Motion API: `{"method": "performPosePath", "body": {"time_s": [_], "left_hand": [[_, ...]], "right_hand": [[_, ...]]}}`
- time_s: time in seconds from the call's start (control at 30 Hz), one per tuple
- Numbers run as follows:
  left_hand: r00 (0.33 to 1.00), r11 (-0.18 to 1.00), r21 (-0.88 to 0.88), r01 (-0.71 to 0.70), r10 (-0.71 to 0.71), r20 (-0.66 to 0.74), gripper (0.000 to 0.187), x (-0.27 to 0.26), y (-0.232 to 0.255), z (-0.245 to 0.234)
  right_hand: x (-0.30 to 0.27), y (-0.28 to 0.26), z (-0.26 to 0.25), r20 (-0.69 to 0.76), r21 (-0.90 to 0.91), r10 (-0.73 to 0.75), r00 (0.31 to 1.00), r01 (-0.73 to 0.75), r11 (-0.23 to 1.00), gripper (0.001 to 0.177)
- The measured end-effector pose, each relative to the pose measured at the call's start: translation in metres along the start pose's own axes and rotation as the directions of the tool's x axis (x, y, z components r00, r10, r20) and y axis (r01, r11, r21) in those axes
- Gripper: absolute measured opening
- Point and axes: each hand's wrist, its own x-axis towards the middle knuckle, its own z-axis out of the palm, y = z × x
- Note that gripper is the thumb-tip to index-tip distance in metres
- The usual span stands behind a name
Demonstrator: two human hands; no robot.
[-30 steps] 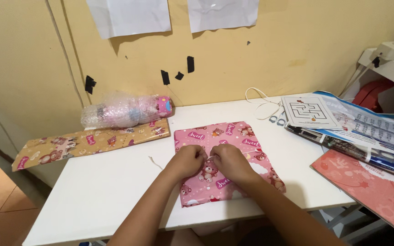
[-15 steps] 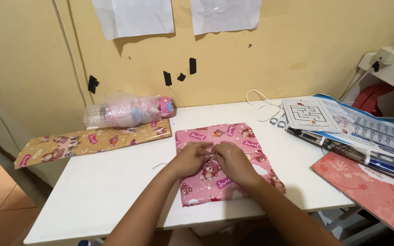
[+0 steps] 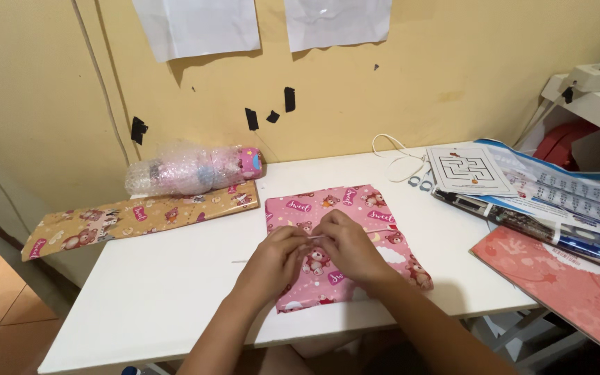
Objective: The person wraps two flat items with patterned paper and ties each with a white string. They then unwrap a cylindrical item from bubble wrap and rewrap it with bubble wrap. The wrapped items are placed on a nearby shelf.
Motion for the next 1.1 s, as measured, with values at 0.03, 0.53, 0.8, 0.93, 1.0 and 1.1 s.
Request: {"method": "performPosePath", "body": {"time_s": [0.03,0.53,0.8,0.93,1.0,1.1], "left_hand": [[0.999,0.998,-0.047,0.044,-0.043,0.029,0.017,-0.001,0.004,-0.003],[0.92,0.918,0.158,0.365,-0.381,0.09,0.025,-0.018,-0.025,-0.037],[0.831,0.245,-0.916,0.316,-0.537,0.143,0.033,-0.02,-0.069,-0.013],[0.711,-0.239,-0.97,0.04,-0.675,0.195,0.032,0.0,-0.068,0.007],[0.679,-0.322,-0.944,-0.068,-0.709,0.193,0.024,0.012,-0.067,0.021],[0.643,-0.348,-0.934,-0.08,-0.734,0.218,0.025,0.024,-0.072,0.042]], "right_hand": [[0.0,-0.002,0.001,-0.012,-0.003,-0.003,1.0,0.003,1.0,0.012],[-0.01,-0.012,0.003,-0.039,-0.115,0.003,0.999,-0.008,0.993,0.011],[-0.007,0.02,0.012,0.069,0.392,0.392,0.918,-0.386,0.835,0.017],[0.008,0.049,0.01,0.181,0.725,0.373,0.91,-0.38,0.575,0.017],[0.012,0.06,0.009,0.226,0.844,0.382,0.896,-0.376,0.383,0.017],[0.017,0.068,0.003,0.259,0.882,0.372,0.891,-0.375,0.284,0.022]]}}
